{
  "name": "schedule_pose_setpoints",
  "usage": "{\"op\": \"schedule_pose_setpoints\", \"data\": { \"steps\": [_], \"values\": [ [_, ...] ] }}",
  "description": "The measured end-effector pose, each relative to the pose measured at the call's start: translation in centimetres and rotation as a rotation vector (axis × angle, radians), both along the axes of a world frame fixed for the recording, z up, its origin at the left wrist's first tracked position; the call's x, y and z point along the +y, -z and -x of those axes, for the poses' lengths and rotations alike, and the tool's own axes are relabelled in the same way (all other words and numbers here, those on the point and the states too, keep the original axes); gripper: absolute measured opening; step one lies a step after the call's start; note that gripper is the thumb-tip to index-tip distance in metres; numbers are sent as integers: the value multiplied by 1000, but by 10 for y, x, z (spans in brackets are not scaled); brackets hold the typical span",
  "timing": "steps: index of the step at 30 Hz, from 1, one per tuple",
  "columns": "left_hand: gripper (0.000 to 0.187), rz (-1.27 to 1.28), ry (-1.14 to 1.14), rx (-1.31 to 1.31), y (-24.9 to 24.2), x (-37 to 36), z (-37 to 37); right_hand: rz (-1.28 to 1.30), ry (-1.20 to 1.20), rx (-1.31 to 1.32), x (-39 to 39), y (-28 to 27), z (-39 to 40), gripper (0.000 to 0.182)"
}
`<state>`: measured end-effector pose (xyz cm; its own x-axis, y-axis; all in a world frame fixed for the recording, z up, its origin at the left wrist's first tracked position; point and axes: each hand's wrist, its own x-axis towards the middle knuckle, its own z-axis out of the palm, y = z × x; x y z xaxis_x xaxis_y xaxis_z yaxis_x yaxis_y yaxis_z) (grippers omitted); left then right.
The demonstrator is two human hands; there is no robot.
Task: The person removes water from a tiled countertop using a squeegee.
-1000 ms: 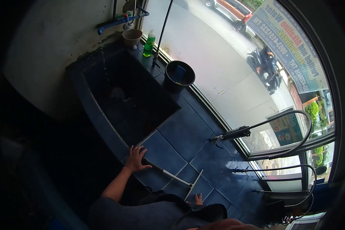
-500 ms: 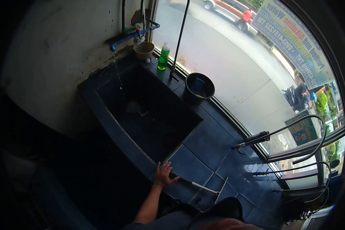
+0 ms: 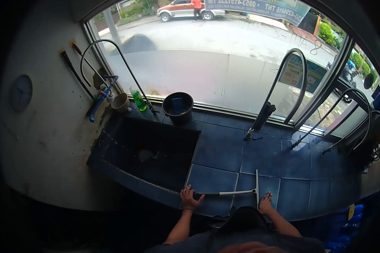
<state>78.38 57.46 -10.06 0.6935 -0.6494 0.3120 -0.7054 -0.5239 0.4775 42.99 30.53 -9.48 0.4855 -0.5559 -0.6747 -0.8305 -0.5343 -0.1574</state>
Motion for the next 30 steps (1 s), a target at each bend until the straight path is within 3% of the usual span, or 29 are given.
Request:
{"op": "schedule_pose_setpoints", "data": {
  "steps": [10,17,19,21,23,27,30],
  "values": [
    [57,-52,30,-51,17,-6,5,72,51,-44,15,-21,3,140],
    [58,-134,-37,116,10,-16,5,120,81,-332,7,-9,41,126],
    [59,-277,-160,140,4,-24,9,-106,261,-656,-1,-13,63,114],
    [60,-281,-239,145,-3,-40,20,-52,383,-660,-3,-21,86,105],
    [62,-283,-322,148,-7,-54,37,245,543,-427,-6,-25,119,109],
    [69,-391,-101,146,-17,-88,101,208,827,-70,-23,-70,184,121],
    [73,-578,-3,139,-19,-111,138,105,814,28,-39,-59,225,126]
  ]
}}
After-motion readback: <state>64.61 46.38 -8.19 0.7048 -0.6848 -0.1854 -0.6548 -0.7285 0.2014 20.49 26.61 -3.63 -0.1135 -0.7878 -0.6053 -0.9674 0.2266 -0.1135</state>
